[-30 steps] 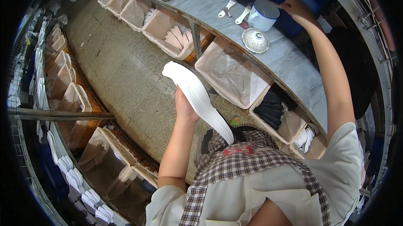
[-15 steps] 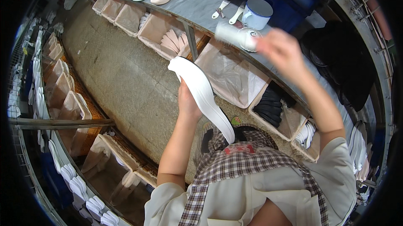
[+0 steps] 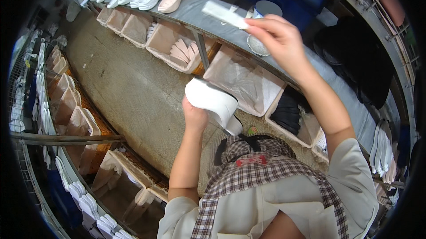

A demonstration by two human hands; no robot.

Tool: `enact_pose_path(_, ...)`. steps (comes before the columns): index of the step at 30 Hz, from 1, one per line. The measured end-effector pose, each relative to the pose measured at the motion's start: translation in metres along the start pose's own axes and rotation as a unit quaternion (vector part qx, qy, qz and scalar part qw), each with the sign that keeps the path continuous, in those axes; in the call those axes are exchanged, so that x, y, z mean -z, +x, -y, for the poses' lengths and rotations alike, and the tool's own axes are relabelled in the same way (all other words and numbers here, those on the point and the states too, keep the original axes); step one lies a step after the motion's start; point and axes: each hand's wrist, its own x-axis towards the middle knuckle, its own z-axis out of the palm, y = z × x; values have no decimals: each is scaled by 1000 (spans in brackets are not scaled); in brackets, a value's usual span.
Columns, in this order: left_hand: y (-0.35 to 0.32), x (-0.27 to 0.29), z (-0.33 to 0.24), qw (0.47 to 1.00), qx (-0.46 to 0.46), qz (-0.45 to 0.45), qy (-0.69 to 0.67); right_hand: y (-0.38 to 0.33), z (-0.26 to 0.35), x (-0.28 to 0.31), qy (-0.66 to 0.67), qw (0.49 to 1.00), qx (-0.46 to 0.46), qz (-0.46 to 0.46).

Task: The person repeatedly picks up white and black slippers from a table, wipes them with a small brush, and places them into bins. The person handles multiple slippers one at a time, turning them over to clean different sides.

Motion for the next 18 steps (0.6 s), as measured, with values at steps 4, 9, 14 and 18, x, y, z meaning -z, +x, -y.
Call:
enact_pose_path(4, 2, 24, -15, 983, -101, -17, 152, -24, 29, 20, 59, 997, 33, 42)
enact_pose_path(9, 3, 23, -21, 963, -164, -24, 212, -51, 59, 18, 79, 987, 28, 135)
enact_pose_path(14, 16, 21, -40, 976, -188, -111, 10, -77, 26, 25, -108, 962, 33, 248)
enact_pose_path(18, 21, 26, -59, 982, -160, -69, -74, -95, -33, 26, -45, 984, -138, 103)
